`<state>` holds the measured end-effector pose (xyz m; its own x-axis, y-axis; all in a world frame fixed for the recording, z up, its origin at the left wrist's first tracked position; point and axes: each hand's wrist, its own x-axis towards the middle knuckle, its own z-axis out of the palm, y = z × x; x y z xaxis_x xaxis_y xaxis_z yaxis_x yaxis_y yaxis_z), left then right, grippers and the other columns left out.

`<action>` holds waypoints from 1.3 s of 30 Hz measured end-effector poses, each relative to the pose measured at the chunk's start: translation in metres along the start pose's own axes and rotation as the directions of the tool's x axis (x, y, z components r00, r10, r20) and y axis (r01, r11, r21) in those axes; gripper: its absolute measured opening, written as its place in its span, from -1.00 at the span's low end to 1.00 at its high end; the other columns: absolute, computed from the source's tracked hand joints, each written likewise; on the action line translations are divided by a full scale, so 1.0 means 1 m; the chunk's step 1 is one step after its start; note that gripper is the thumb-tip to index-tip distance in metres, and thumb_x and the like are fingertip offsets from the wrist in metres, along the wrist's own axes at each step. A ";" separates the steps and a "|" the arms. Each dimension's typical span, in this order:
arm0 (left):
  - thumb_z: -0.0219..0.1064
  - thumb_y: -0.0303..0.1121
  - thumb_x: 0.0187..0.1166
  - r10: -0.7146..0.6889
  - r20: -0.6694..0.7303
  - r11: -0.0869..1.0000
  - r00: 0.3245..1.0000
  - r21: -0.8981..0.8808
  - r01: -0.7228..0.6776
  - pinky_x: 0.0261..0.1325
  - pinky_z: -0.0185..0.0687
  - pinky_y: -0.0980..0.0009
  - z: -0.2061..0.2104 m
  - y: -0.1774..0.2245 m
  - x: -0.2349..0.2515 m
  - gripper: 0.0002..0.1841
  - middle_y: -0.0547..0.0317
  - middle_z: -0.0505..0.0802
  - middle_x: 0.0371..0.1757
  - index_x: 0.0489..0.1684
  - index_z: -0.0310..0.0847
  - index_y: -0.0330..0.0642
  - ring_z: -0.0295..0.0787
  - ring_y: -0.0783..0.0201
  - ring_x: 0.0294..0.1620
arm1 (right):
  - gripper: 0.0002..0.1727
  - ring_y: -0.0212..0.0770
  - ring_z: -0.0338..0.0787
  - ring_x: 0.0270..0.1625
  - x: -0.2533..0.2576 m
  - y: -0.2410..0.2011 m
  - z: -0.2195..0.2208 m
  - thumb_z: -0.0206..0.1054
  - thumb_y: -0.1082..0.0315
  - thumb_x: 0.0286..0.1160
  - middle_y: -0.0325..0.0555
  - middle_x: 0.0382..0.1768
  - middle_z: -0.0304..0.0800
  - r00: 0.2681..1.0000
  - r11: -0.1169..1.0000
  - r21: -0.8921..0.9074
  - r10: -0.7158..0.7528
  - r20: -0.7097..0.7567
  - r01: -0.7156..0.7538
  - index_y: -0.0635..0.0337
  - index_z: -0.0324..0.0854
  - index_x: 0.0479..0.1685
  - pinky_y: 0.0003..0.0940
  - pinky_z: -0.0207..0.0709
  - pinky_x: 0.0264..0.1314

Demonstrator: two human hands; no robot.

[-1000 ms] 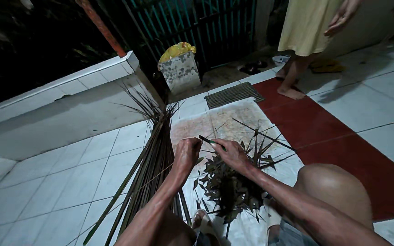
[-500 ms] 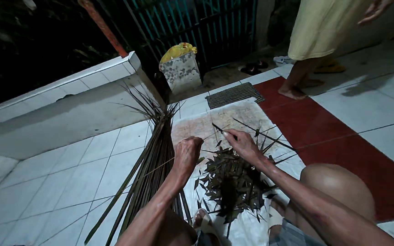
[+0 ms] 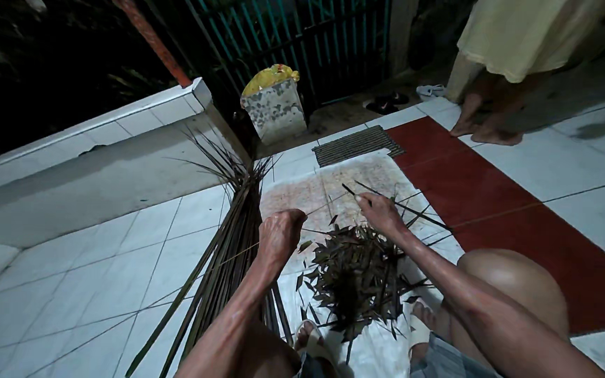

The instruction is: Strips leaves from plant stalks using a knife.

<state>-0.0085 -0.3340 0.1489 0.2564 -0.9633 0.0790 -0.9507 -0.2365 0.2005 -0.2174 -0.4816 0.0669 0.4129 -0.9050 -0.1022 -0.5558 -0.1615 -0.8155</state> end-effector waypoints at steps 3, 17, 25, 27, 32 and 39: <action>0.21 -0.15 0.77 -0.007 0.007 1.000 1.000 0.009 0.006 0.06 0.69 -0.16 -0.004 -0.002 0.000 -0.73 0.07 0.93 -0.10 0.03 0.86 0.04 0.88 -0.02 0.00 | -0.49 0.21 0.80 0.06 0.009 0.015 -0.004 -0.01 0.03 0.89 0.24 -0.05 0.82 0.998 0.998 -0.040 0.053 0.042 -0.051 0.28 0.71 0.17 0.28 0.56 0.21; 0.18 -0.22 0.80 0.306 0.004 0.947 0.952 0.102 -0.305 -0.11 0.73 -0.14 0.006 0.008 0.013 -0.76 0.05 0.89 -0.12 0.01 0.83 0.03 0.89 -0.06 -0.10 | -0.72 -0.16 0.83 -0.04 -0.001 -0.027 -0.028 0.30 0.15 0.72 -0.10 -0.10 0.89 0.960 0.971 0.020 -0.239 0.147 0.238 0.10 0.79 0.12 -0.03 0.64 0.19; 0.21 -0.20 0.78 0.502 -0.052 0.865 0.863 0.037 -0.501 0.10 0.66 -0.08 0.015 0.014 0.031 -0.77 0.15 0.89 -0.19 -0.06 0.84 0.05 0.86 0.04 -0.07 | -0.69 -0.52 0.69 -0.35 0.004 -0.015 -0.059 0.34 0.08 0.70 -0.29 -0.27 0.85 0.780 0.908 0.123 -0.407 0.476 0.400 0.11 0.79 0.09 -0.47 0.60 -0.14; 0.21 -0.18 0.79 0.540 -0.079 0.842 0.838 0.047 -0.538 0.16 0.61 -0.09 0.021 0.021 0.037 -0.76 0.18 0.89 -0.21 -0.08 0.84 0.06 0.84 0.04 -0.06 | -0.67 -0.51 0.70 -0.32 0.000 -0.013 -0.070 0.33 0.09 0.70 -0.26 -0.21 0.86 0.771 0.902 0.121 -0.418 0.481 0.414 0.12 0.78 0.16 -0.46 0.61 -0.10; 0.27 -0.07 0.72 0.617 -0.310 0.764 0.723 0.016 -0.645 0.50 0.46 -0.28 0.025 0.053 0.046 -0.65 -0.09 0.83 0.28 0.30 0.80 0.05 0.62 -0.27 0.46 | -0.71 -0.23 0.82 -0.08 -0.006 0.008 -0.102 0.36 0.24 0.68 -0.02 -0.07 0.88 0.799 0.886 0.003 -0.419 0.431 0.463 0.27 0.75 0.13 -0.16 0.65 0.19; 0.33 -0.18 0.72 0.640 -0.214 0.724 0.738 -0.153 -0.673 0.59 0.43 -0.06 0.026 0.044 0.058 -0.57 -0.25 0.74 0.39 0.48 0.65 -0.13 0.60 -0.19 0.49 | -0.63 -0.13 0.85 -0.01 -0.083 0.167 -0.147 0.27 0.16 0.74 0.04 -0.05 0.88 0.985 0.984 0.064 -0.160 -0.071 0.165 0.29 0.73 0.19 -0.07 0.65 0.26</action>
<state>-0.0398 -0.4034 0.1372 -0.3822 -0.8350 0.3958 -0.8341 0.4961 0.2412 -0.4500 -0.4915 0.0229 0.4442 -0.8932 0.0703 -0.4327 -0.2826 -0.8561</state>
